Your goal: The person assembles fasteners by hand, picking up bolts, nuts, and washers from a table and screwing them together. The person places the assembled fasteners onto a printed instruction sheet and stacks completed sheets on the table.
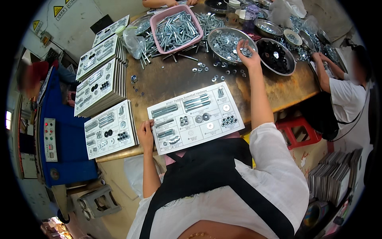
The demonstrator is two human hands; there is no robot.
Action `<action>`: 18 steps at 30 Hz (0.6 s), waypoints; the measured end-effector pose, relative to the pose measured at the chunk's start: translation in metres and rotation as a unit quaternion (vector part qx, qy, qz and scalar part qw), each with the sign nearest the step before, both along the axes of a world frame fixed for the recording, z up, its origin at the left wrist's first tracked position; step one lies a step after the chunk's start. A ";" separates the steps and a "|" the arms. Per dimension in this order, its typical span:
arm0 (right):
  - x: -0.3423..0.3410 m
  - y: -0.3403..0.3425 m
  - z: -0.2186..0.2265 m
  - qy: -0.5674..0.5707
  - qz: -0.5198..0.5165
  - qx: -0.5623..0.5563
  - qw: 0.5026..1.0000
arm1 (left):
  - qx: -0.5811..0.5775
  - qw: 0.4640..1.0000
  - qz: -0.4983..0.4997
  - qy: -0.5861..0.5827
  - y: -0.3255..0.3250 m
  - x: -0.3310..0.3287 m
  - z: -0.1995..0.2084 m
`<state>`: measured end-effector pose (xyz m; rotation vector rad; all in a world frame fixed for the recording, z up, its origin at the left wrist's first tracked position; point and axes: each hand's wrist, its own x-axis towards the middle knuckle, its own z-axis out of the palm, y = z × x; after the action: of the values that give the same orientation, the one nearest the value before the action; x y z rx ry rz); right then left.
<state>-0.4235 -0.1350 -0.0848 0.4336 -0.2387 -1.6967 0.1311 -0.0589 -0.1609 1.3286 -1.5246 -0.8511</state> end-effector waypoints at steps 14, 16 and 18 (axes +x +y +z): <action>0.064 0.056 0.000 0.064 0.010 0.085 0.994 | 0.010 1.000 0.008 -0.015 -0.004 0.000 0.002; 0.100 0.076 0.010 0.045 0.054 0.065 0.995 | 0.007 0.995 0.034 0.091 -0.006 0.007 -0.010; 0.143 0.100 0.021 0.044 0.068 0.072 0.994 | 0.015 0.988 0.050 0.142 0.001 -0.005 0.012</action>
<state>-0.2807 -0.0347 -0.0638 0.4693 -0.0209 -1.6011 0.1260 -0.0574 -0.1485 1.2355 -1.2180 -0.9573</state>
